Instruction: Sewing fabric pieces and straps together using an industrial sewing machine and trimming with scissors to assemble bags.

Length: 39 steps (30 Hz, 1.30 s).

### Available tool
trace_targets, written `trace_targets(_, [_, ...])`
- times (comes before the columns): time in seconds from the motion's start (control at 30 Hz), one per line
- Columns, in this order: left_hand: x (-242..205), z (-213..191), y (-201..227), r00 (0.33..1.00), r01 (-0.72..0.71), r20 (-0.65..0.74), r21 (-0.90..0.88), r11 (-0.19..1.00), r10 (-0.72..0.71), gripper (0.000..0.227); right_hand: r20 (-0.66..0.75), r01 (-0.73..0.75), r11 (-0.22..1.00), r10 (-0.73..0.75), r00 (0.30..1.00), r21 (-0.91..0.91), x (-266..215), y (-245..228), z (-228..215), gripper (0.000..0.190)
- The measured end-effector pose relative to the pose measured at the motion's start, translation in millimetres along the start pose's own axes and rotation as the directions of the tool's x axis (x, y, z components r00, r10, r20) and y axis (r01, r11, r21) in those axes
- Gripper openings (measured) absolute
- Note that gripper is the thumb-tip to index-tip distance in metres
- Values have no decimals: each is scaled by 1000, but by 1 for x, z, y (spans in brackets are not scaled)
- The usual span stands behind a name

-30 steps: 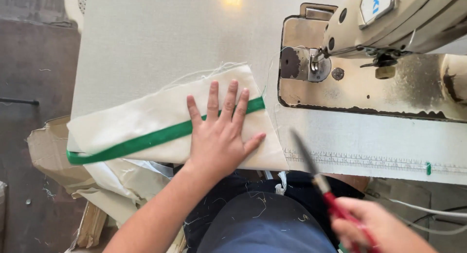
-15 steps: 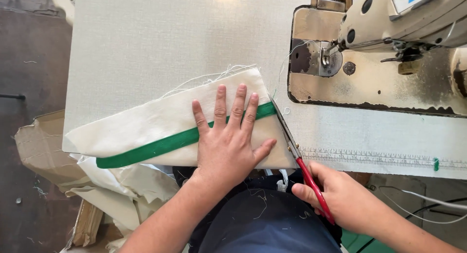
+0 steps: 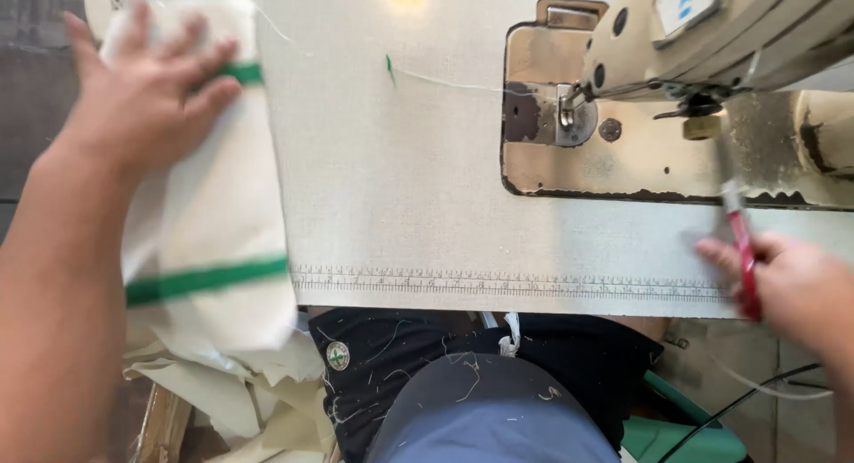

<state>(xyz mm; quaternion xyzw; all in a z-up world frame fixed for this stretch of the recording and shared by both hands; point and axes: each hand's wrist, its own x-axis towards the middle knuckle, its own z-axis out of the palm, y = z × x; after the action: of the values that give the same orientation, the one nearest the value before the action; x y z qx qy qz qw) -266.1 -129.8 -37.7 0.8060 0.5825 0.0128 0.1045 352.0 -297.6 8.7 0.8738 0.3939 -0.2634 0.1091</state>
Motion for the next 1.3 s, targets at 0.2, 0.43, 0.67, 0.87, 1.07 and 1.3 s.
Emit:
trace_targets(0.2, [72, -26, 63, 838, 539, -14, -125, 833, -545, 92, -485, 412, 911, -373, 791, -28, 96, 71, -8, 59])
trace_targets(0.43, [69, -38, 59, 850, 525, 23, -102, 845, -526, 97, -231, 929, 331, -929, 289, -168, -51, -213, 35, 69])
trace_targets(0.67, [73, -27, 43, 927, 375, 12, -58, 925, -375, 92, 96, 942, -10, -995, 24, -334, -39, -194, 70, 82])
trace_targets(0.87, [87, 7, 74, 993, 102, -58, 44, 994, -100, 95, -382, 821, 347, -908, 173, -454, 90, -77, 15, 28])
trace_targets(1.07, [7, 38, 201, 877, -474, -33, 93, 876, 479, 94, -467, 690, 545, -821, 327, -476, 111, -95, 10, 44])
trace_targets(1.3, [-51, 10, 191, 974, 180, 136, 15, 984, -181, 98, -92, 174, 570, -408, 908, -803, 345, -33, 11, 44])
